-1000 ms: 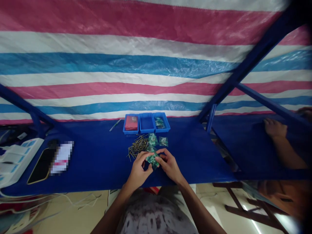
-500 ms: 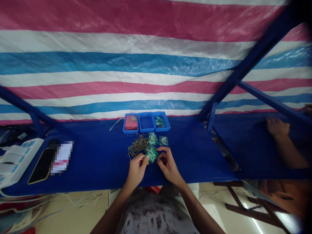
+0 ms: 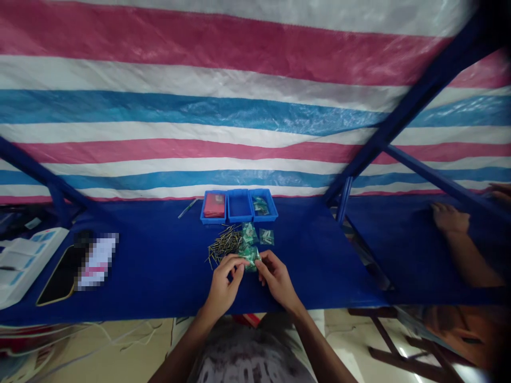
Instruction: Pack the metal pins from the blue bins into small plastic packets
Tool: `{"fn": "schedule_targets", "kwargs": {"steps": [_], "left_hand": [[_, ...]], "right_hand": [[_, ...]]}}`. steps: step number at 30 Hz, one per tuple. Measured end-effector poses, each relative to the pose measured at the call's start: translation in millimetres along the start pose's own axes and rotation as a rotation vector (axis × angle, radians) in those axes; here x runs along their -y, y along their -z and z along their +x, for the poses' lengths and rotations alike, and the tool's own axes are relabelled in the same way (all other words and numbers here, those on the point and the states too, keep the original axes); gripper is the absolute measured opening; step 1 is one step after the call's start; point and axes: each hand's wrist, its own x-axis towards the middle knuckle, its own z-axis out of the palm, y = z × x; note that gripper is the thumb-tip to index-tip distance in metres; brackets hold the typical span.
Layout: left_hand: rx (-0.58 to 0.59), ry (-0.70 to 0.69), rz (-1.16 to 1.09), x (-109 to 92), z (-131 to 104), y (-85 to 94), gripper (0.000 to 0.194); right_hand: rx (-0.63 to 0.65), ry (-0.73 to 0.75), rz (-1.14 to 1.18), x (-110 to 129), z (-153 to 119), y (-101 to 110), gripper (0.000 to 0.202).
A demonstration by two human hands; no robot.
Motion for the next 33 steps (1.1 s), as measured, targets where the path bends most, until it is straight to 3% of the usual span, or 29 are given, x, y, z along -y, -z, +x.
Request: {"fn": "schedule_targets", "kwargs": {"steps": [4, 9, 11, 18, 25, 29, 31, 33], "left_hand": [[-0.001, 0.008, 0.021, 3, 0, -3.9, 0.031], [-0.036, 0.094, -0.018, 8, 0, -6.6, 0.02], [-0.035, 0.149, -0.052, 9, -1, -6.8, 0.025], [-0.025, 0.219, -0.15, 11, -4, -7.0, 0.048], [-0.004, 0.228, -0.144, 14, -4, -8.2, 0.047], [-0.009, 0.211, -0.133, 16, -4, -8.2, 0.045], [-0.015, 0.215, -0.135, 17, -5, -8.3, 0.045], [-0.02, 0.221, -0.142, 17, -4, -8.4, 0.046]], "right_hand": [[-0.038, 0.008, 0.077, -2, 0, 1, 0.041], [0.066, 0.009, 0.028, -1, 0, 6, 0.032], [0.053, 0.042, -0.039, -2, 0, 5, 0.029], [-0.2, 0.05, -0.104, 1, 18, 10, 0.037], [-0.449, 0.159, -0.096, 53, 87, 37, 0.048], [-0.478, 0.116, -0.437, 63, 113, 48, 0.045], [-0.573, 0.112, -0.707, 57, 111, 54, 0.038], [-0.549, 0.11, -0.84, 44, 102, 59, 0.034]]}}
